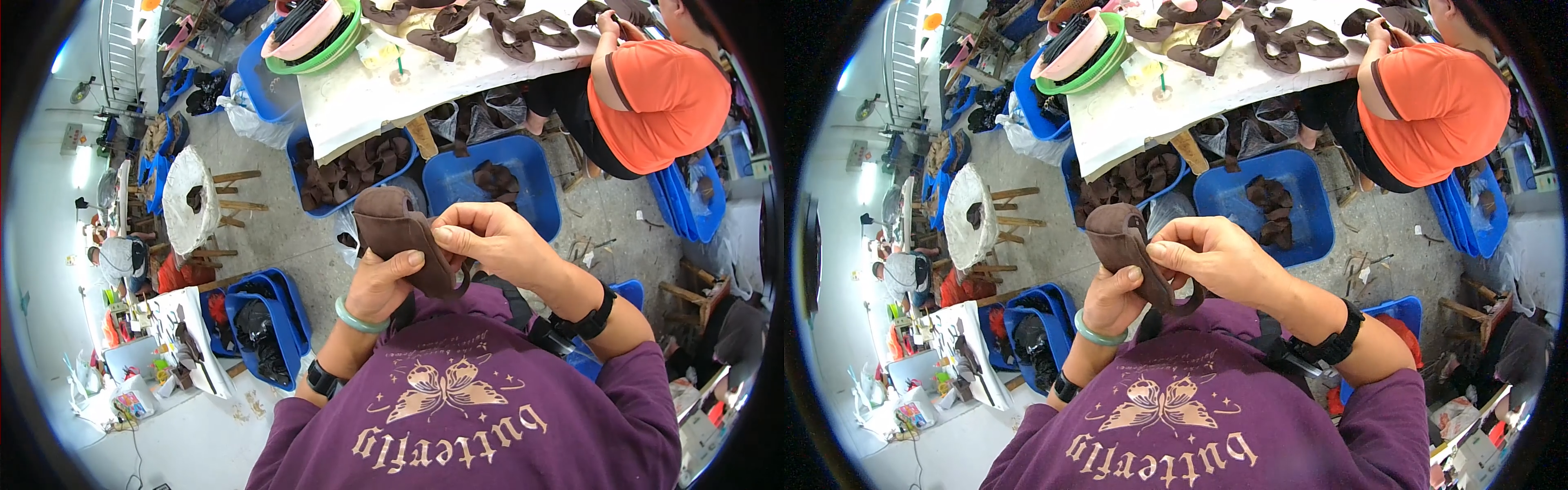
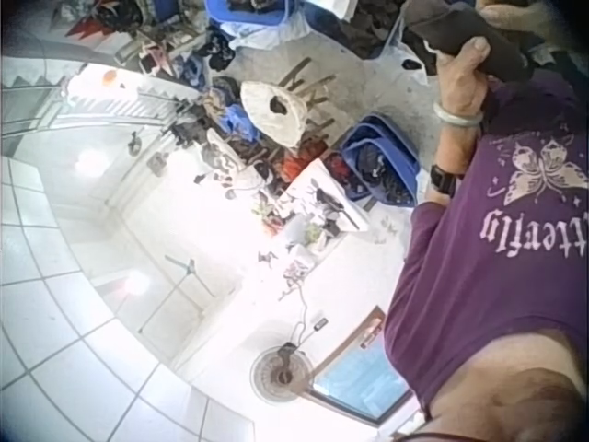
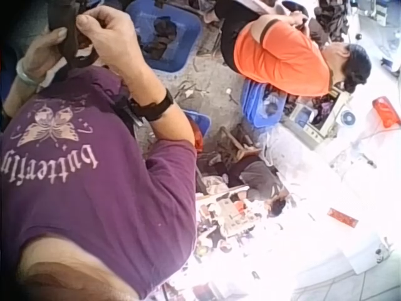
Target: Inspecting and organizing brown leather shoe upper components in a factory setting.
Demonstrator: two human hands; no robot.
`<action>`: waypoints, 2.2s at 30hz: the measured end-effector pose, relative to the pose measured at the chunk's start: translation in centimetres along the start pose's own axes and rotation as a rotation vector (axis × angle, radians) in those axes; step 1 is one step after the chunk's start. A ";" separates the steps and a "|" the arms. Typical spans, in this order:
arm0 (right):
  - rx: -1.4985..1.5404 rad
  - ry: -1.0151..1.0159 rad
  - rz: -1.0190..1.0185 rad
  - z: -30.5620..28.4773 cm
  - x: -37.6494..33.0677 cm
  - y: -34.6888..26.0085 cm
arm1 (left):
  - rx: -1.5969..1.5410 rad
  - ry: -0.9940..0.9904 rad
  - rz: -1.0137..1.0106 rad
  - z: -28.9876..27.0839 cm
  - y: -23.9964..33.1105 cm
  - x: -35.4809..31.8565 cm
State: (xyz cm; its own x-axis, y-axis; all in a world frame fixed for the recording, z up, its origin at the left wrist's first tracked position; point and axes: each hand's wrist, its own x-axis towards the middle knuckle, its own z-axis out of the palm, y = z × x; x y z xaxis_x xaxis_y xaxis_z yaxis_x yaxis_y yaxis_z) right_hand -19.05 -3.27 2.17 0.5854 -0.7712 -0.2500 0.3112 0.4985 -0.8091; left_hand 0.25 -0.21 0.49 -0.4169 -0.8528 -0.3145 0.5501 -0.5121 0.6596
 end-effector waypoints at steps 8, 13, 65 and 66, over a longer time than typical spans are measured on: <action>-0.050 0.055 0.035 -0.6 0.2 1.0 | 0.096 0.100 0.000 -0.8 -0.5 0.3; 0.067 0.019 0.005 -2.2 0.8 4.1 | 0.074 0.098 -0.127 -2.5 -1.9 1.1; 0.651 0.355 0.476 -18.1 8.7 27.1 | -0.021 0.395 -0.296 -16.6 -21.5 9.1; 0.631 0.307 0.473 -16.2 7.9 25.1 | -0.146 0.397 -0.164 -15.2 -19.8 9.5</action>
State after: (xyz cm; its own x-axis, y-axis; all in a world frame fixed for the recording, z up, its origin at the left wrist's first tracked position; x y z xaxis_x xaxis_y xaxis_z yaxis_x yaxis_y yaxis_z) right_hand -18.72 -3.29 -28.70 0.5583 -0.4536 -0.6947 0.4973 0.8532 -0.1574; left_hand -3.64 0.34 -25.92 -0.2129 -0.7177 -0.6630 0.6082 -0.6284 0.4850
